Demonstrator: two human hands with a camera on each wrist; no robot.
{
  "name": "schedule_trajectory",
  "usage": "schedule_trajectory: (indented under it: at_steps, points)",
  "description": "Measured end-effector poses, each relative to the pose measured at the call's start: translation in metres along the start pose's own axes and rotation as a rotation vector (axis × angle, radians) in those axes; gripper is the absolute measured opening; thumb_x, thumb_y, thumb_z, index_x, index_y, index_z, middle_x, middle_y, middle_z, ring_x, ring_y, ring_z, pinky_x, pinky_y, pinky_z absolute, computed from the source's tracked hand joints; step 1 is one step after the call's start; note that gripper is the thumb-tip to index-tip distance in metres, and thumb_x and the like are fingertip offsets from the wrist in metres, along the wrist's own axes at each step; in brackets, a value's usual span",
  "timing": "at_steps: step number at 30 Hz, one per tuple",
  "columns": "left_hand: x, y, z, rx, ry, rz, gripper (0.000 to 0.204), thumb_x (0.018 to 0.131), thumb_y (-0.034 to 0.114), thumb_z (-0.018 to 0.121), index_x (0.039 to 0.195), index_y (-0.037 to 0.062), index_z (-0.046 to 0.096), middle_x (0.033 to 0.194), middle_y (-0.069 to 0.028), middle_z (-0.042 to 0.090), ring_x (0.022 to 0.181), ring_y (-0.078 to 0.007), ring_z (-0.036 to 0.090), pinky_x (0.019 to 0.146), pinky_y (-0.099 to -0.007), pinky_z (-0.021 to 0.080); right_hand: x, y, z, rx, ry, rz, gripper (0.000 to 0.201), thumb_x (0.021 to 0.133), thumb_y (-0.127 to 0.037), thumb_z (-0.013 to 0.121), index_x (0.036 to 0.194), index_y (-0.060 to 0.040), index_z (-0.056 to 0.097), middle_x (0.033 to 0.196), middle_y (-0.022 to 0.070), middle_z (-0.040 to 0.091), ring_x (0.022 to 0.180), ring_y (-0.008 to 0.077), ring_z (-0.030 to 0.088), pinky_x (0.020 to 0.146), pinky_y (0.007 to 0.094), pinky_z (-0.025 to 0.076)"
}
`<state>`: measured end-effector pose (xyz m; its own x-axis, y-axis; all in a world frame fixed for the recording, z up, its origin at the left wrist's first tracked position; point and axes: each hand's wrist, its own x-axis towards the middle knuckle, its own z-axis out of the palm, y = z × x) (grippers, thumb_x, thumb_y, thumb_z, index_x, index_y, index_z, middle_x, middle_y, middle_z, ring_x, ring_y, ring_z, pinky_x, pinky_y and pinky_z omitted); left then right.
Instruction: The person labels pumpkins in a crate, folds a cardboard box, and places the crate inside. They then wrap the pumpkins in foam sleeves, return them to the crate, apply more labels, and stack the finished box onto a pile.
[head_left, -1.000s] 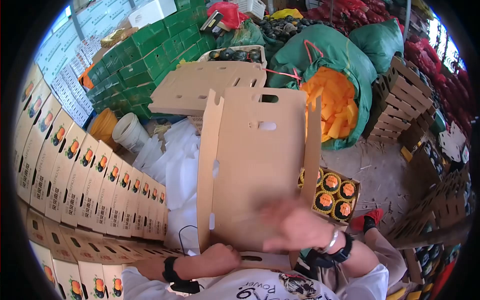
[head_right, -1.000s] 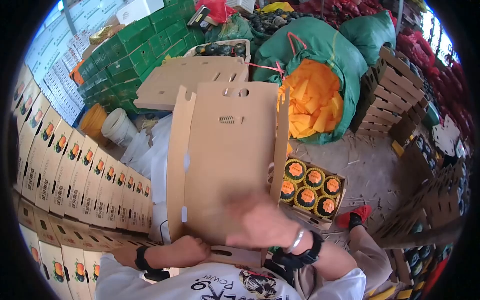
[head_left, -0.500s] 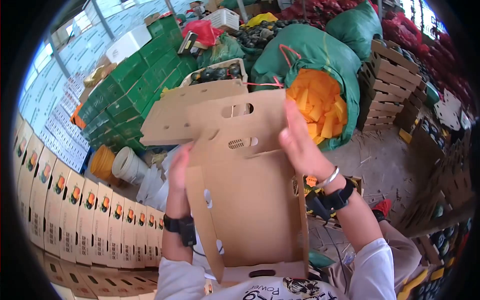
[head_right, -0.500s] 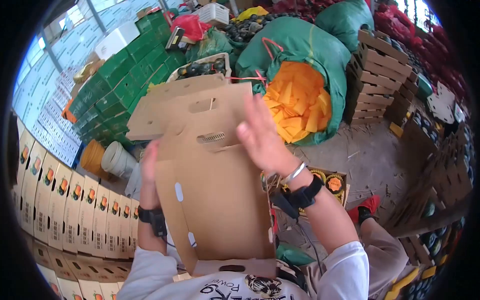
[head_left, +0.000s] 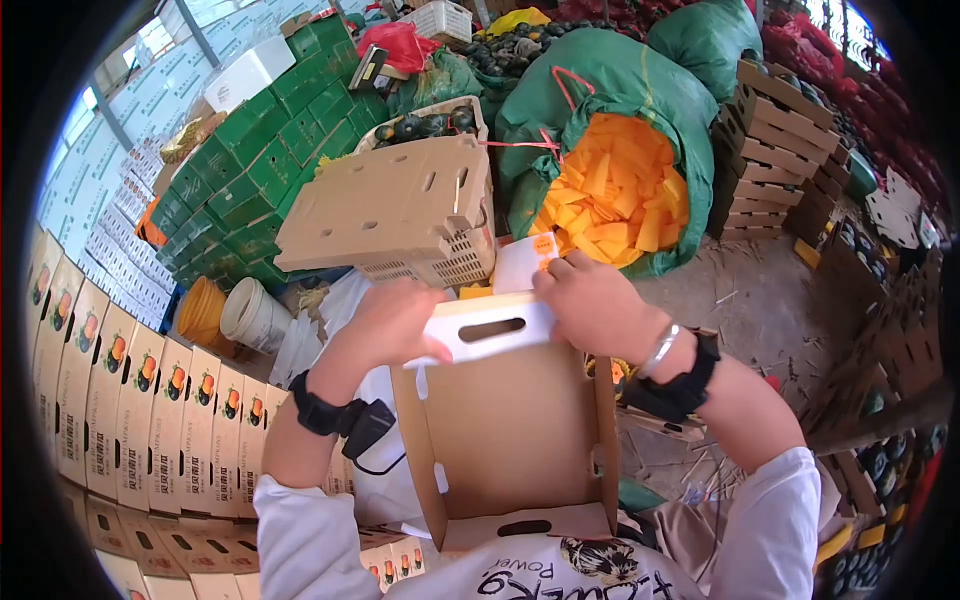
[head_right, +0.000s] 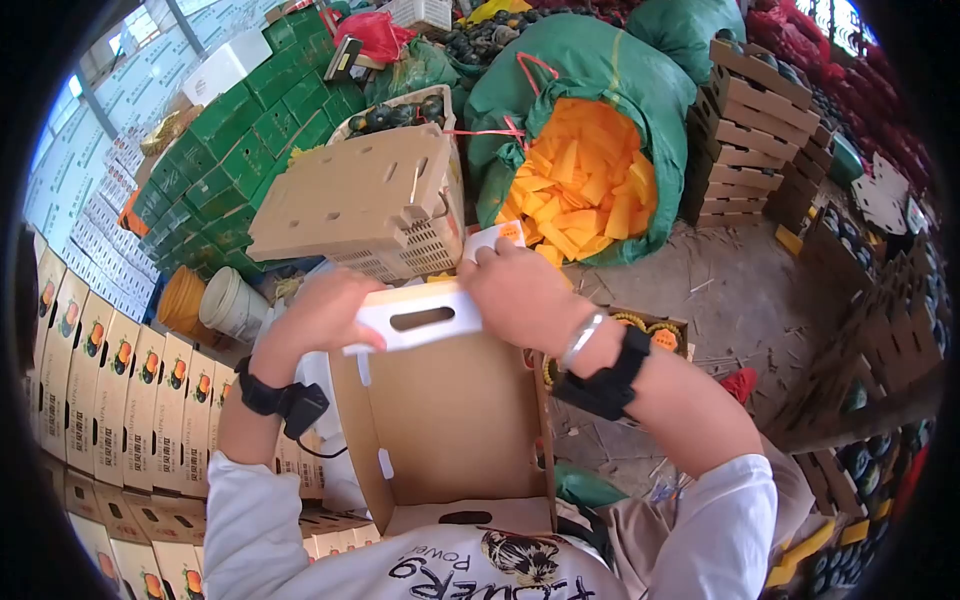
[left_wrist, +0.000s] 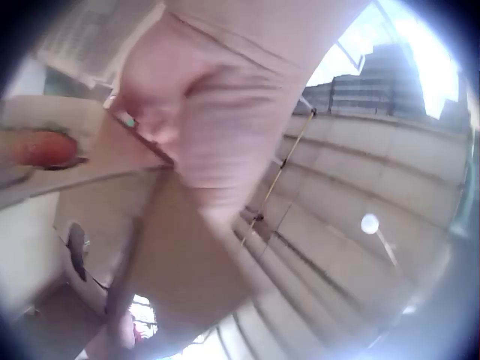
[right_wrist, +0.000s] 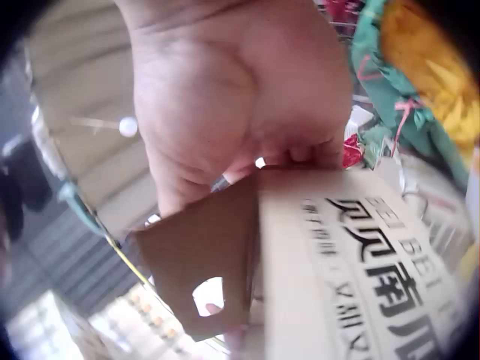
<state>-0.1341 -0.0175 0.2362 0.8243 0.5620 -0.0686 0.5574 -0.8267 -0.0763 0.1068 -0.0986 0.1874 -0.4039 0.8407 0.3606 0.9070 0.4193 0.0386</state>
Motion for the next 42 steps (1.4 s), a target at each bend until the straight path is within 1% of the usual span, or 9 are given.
schedule_trajectory:
  at_steps: [4, 13, 17, 21, 26, 28, 32, 39, 42]
  points:
    - [0.017, 0.016, 0.02, 0.152, 0.127, -0.15, 0.028, 0.072, 0.03, 0.068, 0.088, 0.007, 0.066, 0.076, -0.0161, 0.062, 0.072, -0.0271, 0.061, 0.065, -0.0362, 0.047, 0.008, 0.011, 0.011, 0.027, 0.045, 0.111, 0.015, 0.066, -0.017, 0.065, 0.075, -0.0069, 0.058, 0.069, 0.0117, 0.059, 0.067, 0.0297, 0.06, 0.06, 0.0396, 0.048]
    - [-0.046, -0.103, 0.074, -1.976, 0.805, -0.256, 0.027, 0.092, 0.024, 0.046, 0.109, 0.0043, 0.054, 0.097, -0.0079, 0.062, 0.085, -0.0165, 0.06, 0.067, -0.0272, 0.048, -0.182, 0.12, 0.039, 1.068, 0.365, 1.18, 0.029, 0.079, -0.033, 0.061, 0.084, -0.005, 0.06, 0.078, 0.0093, 0.062, 0.067, 0.0233, 0.06, 0.057, 0.0373, 0.047]
    - [0.034, -0.014, 0.129, -1.888, 0.045, -0.082, 0.03, 0.091, 0.027, 0.049, 0.107, 0.0023, 0.054, 0.087, -0.0108, 0.064, 0.072, -0.0177, 0.062, 0.059, -0.0275, 0.05, -0.241, 0.083, 0.139, 2.549, 0.554, 0.619, 0.025, 0.083, -0.03, 0.056, 0.087, -0.0048, 0.056, 0.072, 0.0034, 0.055, 0.065, 0.0161, 0.055, 0.055, 0.0289, 0.045]
    - [0.118, 0.106, 0.178, -1.862, -0.325, 0.014, 0.063, 0.084, 0.038, 0.059, 0.13, 0.0003, 0.038, 0.116, -0.0194, 0.054, 0.1, -0.0263, 0.057, 0.085, -0.0383, 0.047, -0.224, 0.051, 0.145, 3.126, 0.636, 0.711, 0.026, 0.083, -0.031, 0.055, 0.089, -0.005, 0.056, 0.081, 0.0033, 0.056, 0.072, 0.0164, 0.055, 0.059, 0.0274, 0.047]
    - [0.145, 0.199, 0.176, -2.444, -0.398, -0.202, 0.054, 0.088, 0.043, 0.049, 0.127, 0.0063, 0.042, 0.122, -0.0082, 0.052, 0.111, -0.0204, 0.05, 0.095, -0.0361, 0.039, -0.217, 0.013, 0.203, 2.319, 0.583, 0.959, 0.029, 0.081, -0.022, 0.061, 0.106, -0.0085, 0.055, 0.107, 0.0078, 0.056, 0.096, 0.0218, 0.056, 0.083, 0.0376, 0.046]
    - [0.153, 0.199, 0.19, -2.389, 0.049, -0.269, 0.055, 0.089, 0.042, 0.047, 0.128, 0.0036, 0.041, 0.125, -0.009, 0.05, 0.114, -0.023, 0.048, 0.098, -0.0362, 0.037, -0.228, 0.051, 0.156, 0.762, 0.45, 0.517, 0.028, 0.077, -0.006, 0.064, 0.104, -0.0047, 0.054, 0.101, 0.0067, 0.057, 0.089, 0.0173, 0.055, 0.075, 0.0286, 0.047]
    - [0.204, 0.088, 0.264, -2.267, -0.478, -0.443, 0.054, 0.087, 0.043, 0.048, 0.121, 0.001, 0.048, 0.111, -0.014, 0.059, 0.093, -0.0271, 0.061, 0.083, -0.0381, 0.049, -0.276, 0.128, 0.104, 2.396, 0.979, 1.001, 0.049, 0.093, -0.038, 0.04, 0.125, -0.0009, 0.043, 0.116, 0.0116, 0.055, 0.097, 0.0214, 0.058, 0.084, 0.0383, 0.048]
    - [0.194, 0.097, 0.348, -2.073, -0.705, -0.623, 0.054, 0.089, 0.045, 0.046, 0.127, 0.0067, 0.043, 0.118, -0.0131, 0.056, 0.101, -0.0285, 0.058, 0.084, -0.0495, 0.048, -0.312, 0.131, 0.216, 1.624, 0.504, 1.729, 0.053, 0.09, -0.043, 0.047, 0.108, 0.0056, 0.057, 0.105, 0.0113, 0.062, 0.087, 0.0161, 0.059, 0.078, 0.0292, 0.046]
    - [0.154, 0.119, 0.333, -1.971, -0.848, -0.851, 0.064, 0.084, 0.054, 0.048, 0.131, 0.012, 0.038, 0.129, -0.0137, 0.046, 0.119, -0.0385, 0.04, 0.092, -0.0649, 0.03, -0.351, 0.121, 0.286, 1.432, 0.422, 1.542, 0.046, 0.089, -0.034, 0.044, 0.101, 0.0076, 0.059, 0.102, 0.0192, 0.062, 0.089, 0.0223, 0.059, 0.08, 0.0298, 0.043]
